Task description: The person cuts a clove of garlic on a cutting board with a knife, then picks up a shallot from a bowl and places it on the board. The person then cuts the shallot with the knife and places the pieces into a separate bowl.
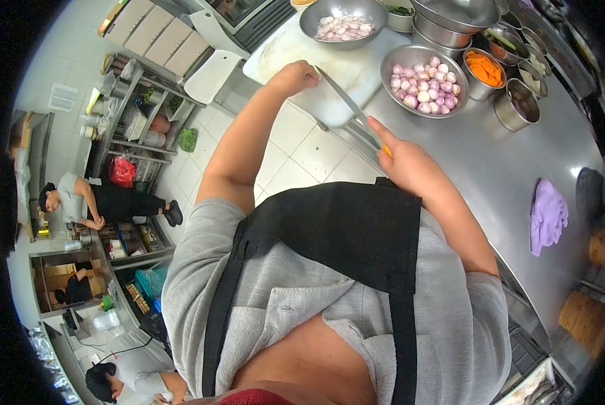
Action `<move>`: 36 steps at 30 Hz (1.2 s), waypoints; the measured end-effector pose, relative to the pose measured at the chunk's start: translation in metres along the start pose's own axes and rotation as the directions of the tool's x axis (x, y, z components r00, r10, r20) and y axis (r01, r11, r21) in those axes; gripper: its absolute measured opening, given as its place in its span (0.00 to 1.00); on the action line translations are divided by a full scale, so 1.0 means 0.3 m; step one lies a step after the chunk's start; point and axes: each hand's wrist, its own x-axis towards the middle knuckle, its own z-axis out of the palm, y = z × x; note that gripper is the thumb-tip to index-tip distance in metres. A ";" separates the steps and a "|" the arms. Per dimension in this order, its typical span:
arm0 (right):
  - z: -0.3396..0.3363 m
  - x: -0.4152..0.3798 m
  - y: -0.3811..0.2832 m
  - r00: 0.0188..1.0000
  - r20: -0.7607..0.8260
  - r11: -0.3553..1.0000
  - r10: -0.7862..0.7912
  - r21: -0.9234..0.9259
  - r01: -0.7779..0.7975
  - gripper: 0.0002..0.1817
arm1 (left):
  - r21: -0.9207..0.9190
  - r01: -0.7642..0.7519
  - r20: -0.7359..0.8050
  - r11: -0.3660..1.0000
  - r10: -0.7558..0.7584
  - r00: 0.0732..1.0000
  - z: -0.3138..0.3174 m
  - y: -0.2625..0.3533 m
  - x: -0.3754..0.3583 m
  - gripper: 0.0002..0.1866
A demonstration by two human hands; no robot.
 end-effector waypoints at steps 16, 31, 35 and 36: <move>0.065 0.107 -0.008 0.995 0.075 0.995 0.062 0.079 -0.068 0.33 | -0.585 0.562 0.283 0.585 -0.502 0.817 0.020 -0.008 0.016 0.11; 0.027 0.079 -0.019 0.995 0.085 0.999 0.045 -0.013 -0.044 0.34 | -0.494 0.574 0.236 0.653 -0.535 0.812 -0.025 0.061 -0.018 0.13; 0.021 0.083 -0.021 0.995 0.090 0.999 0.043 -0.037 -0.040 0.34 | -0.562 0.539 0.219 0.627 -0.516 0.828 0.017 0.007 -0.002 0.13; 0.013 0.086 -0.030 0.994 0.097 0.997 0.054 -0.059 -0.049 0.34 | -0.570 0.530 0.207 0.627 -0.515 0.832 0.022 0.002 -0.001 0.14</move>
